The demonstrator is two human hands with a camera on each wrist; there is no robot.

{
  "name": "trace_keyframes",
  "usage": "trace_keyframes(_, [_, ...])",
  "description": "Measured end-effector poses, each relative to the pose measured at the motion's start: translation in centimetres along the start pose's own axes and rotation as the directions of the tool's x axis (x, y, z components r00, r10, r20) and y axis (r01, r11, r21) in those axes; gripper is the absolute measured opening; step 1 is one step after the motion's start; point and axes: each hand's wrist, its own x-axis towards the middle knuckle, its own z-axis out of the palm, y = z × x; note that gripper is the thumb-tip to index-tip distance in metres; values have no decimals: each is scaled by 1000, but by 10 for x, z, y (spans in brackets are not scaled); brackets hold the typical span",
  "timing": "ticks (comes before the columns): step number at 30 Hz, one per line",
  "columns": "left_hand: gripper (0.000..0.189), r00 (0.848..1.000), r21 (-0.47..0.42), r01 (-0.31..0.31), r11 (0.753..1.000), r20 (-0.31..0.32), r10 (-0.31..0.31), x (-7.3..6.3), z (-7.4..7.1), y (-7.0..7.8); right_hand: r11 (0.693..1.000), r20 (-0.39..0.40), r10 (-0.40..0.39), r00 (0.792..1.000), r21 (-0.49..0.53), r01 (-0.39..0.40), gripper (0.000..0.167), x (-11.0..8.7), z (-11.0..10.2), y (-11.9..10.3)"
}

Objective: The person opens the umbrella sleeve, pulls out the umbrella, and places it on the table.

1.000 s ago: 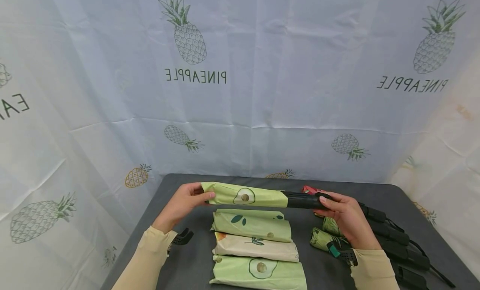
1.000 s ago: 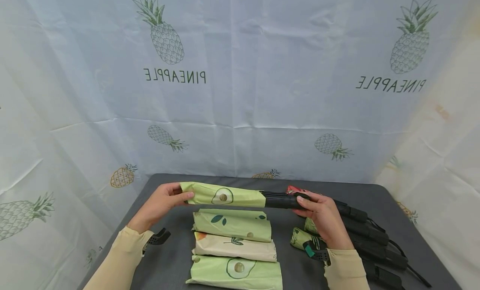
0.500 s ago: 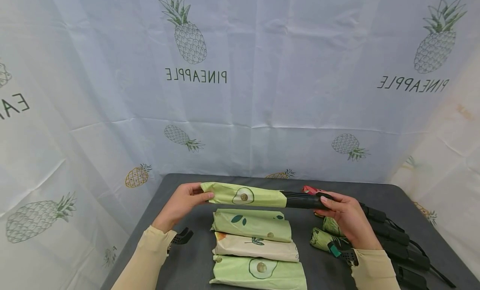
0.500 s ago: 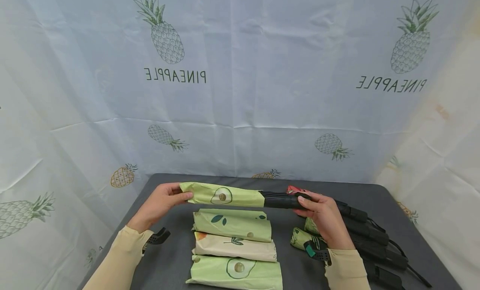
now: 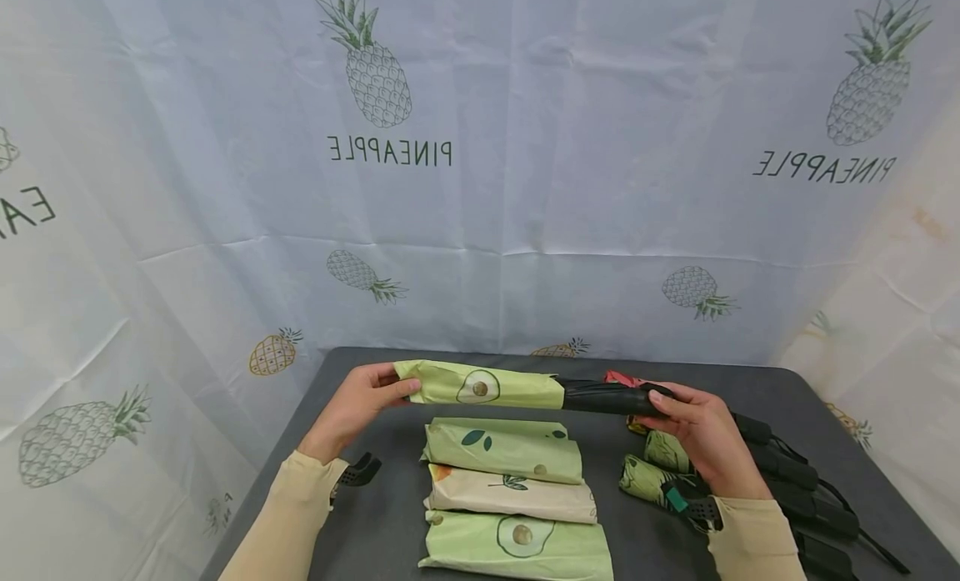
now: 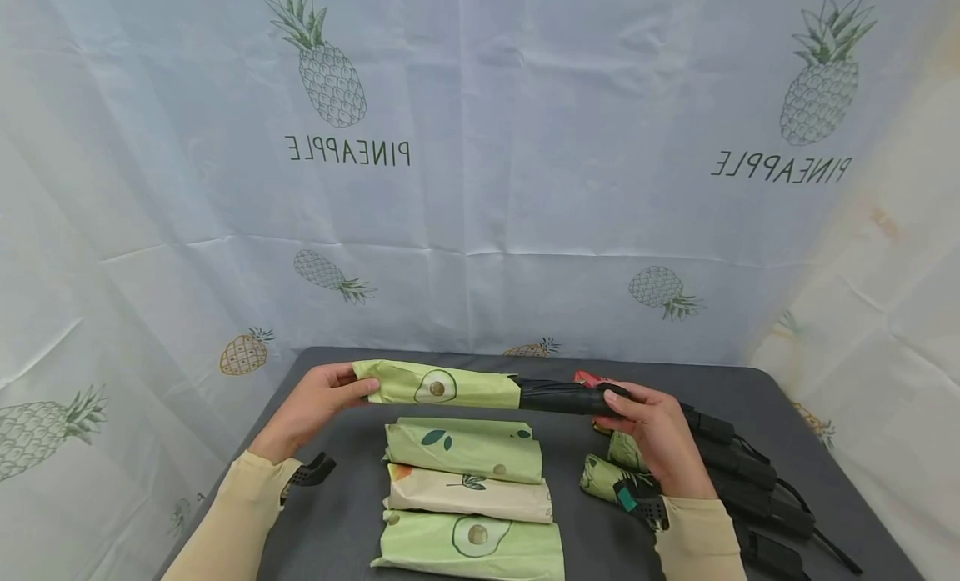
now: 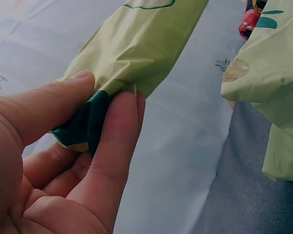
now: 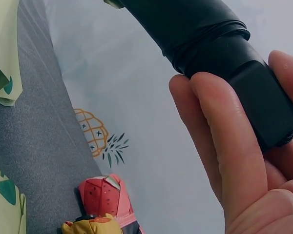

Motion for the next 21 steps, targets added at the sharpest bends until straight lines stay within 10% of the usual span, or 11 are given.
trace_keyframes(21, [44,1000,-23,7,1000,-23,-8,6,-7,-13,999,-24,32,999,-10,-32,27,-11,-27,0])
